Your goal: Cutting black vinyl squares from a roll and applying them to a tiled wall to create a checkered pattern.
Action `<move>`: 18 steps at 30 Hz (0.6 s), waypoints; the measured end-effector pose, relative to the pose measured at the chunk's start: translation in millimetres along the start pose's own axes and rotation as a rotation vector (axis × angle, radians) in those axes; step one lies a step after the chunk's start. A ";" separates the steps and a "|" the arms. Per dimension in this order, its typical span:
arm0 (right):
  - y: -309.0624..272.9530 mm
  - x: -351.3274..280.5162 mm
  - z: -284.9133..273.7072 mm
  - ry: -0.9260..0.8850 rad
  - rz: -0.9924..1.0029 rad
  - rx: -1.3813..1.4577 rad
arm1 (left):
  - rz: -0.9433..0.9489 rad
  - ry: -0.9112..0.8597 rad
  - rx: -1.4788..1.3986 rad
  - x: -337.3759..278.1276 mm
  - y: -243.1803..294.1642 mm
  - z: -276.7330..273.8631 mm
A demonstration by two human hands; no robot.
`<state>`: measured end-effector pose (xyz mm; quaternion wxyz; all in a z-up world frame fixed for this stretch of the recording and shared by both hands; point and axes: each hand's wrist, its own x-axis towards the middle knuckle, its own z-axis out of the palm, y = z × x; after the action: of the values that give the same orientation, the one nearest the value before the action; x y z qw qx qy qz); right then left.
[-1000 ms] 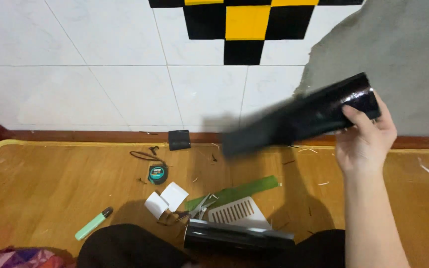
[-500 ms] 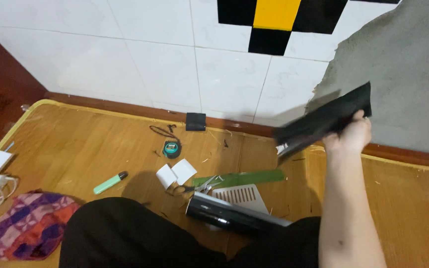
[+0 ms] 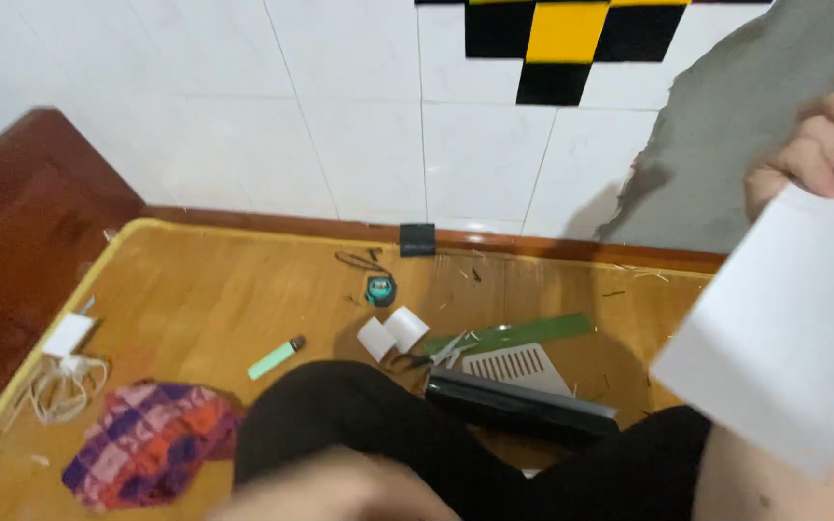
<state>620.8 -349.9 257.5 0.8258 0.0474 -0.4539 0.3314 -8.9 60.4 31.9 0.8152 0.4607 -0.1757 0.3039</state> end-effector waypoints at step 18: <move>121.2 15.1 63.8 0.853 -0.037 -0.811 | -0.742 0.598 2.429 42.7 -100.0 -215.0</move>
<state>509.0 -272.4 279.5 0.8933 -0.4017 -0.1711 0.1067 90.4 219.9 -118.8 -0.0770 0.8344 0.5333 0.1160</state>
